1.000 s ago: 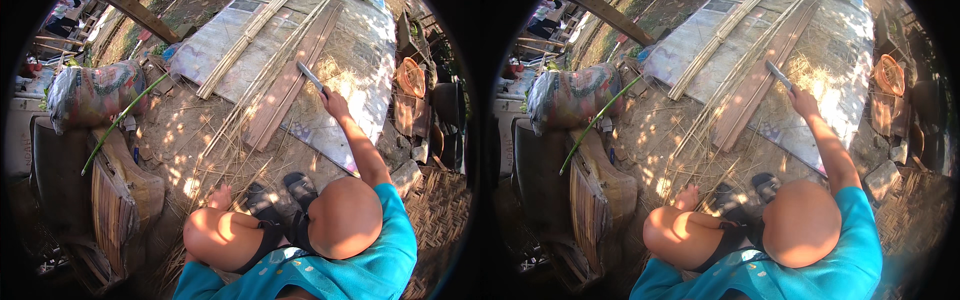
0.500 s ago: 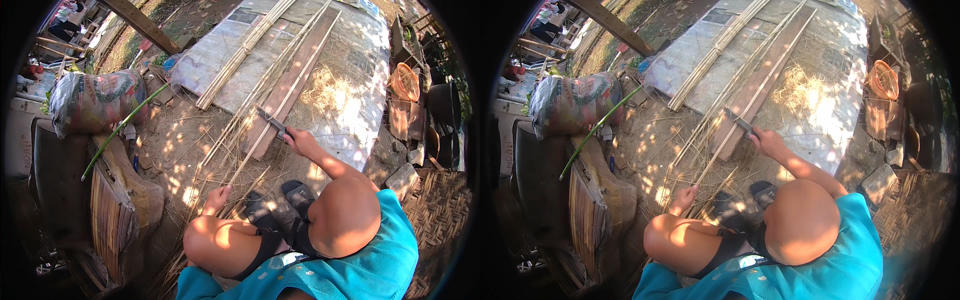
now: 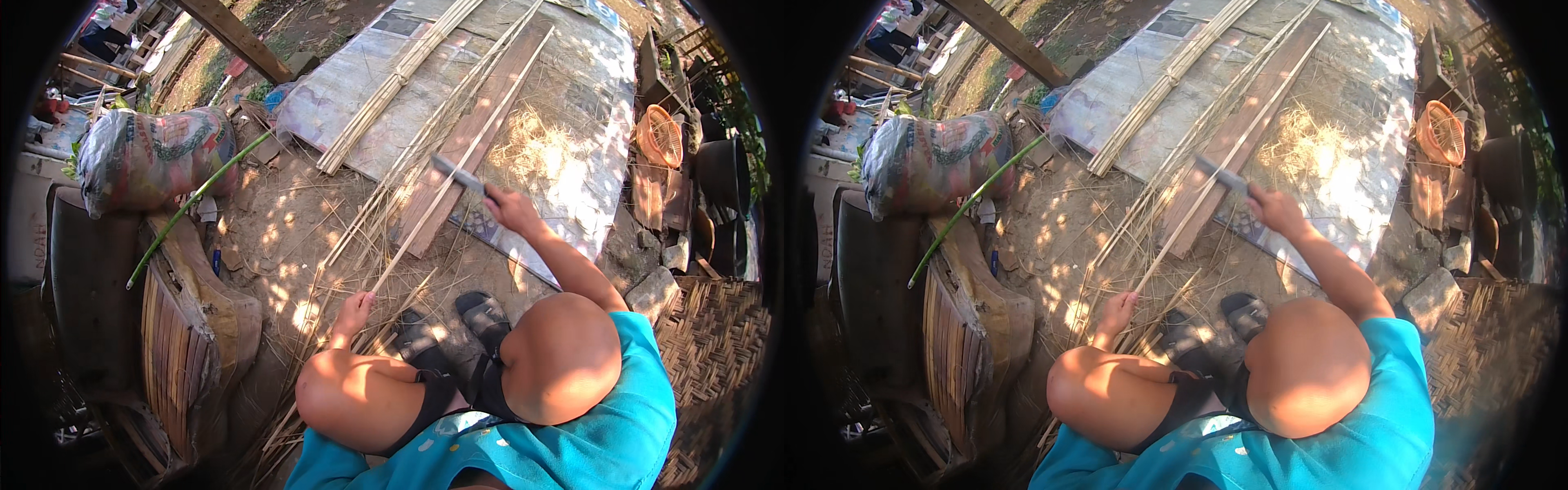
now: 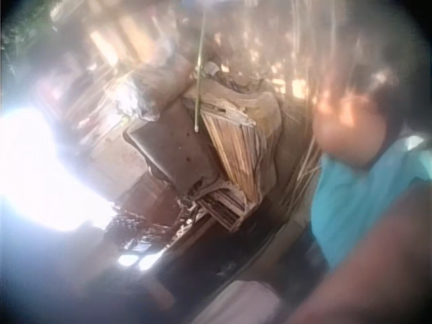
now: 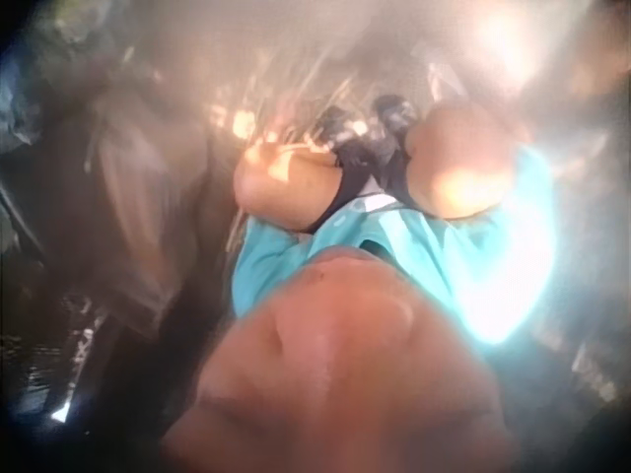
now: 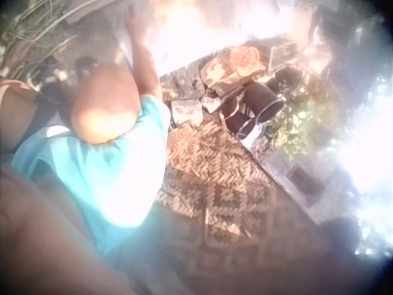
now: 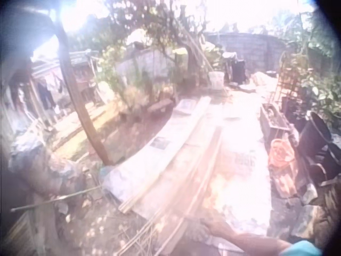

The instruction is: The person sits on the ground and uses a machete to split long bamboo stalks into thin strips. They repeatedly position each stalk on a wooden plank and strike it with the machete to separate the fibers.

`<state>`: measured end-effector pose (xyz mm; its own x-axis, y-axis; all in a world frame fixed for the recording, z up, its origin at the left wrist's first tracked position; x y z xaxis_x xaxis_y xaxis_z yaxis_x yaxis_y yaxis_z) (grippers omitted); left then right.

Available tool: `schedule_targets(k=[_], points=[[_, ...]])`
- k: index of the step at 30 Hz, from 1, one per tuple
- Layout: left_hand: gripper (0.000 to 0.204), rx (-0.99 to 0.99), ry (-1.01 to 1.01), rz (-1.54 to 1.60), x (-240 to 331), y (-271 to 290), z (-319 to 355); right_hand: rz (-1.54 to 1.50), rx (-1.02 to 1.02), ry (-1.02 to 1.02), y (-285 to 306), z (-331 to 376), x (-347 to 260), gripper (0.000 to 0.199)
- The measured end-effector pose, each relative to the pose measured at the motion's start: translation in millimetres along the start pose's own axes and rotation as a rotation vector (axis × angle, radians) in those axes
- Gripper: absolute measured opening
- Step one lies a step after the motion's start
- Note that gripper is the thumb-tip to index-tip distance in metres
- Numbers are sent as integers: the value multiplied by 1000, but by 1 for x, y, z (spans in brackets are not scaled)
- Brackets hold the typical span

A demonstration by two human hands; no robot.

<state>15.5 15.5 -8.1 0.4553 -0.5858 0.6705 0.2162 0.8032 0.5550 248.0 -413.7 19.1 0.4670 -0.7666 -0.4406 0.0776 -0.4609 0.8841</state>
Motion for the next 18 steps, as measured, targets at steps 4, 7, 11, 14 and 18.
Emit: schedule_targets(k=[4, 7, 11, 14, 18], points=[[38, 15, 147, -81, -36, 15, 35, 48, 114, -506, 66, -27, 100, 32], [39, 46, 16, -105, 0, -11, 1, -99, -31, -307, 21, 2, 21, 33], [37, 195, -106, -334, 46, -19, -10, -109, -169, 97, -35, 24, -72, 39], [38, 112, 36, -521, 49, -14, 11, -7, -100, -121, -12, 13, 0, 36], [44, 42, -4, -499, 0, -4, 33, 181, 193, -493, 81, -19, 137, 34]])
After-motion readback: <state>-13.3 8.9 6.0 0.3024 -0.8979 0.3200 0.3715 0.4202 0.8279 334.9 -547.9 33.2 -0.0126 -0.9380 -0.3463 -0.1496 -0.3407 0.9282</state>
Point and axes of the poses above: each hand's wrist, its own z-axis away from the middle knuckle, its own y-axis out of the back of the hand, x = y × z, the point moved 2 cm from there along -z, towards the middle knuckle, and after that the axes turned 4 degrees about y, right-handed, at the moved point
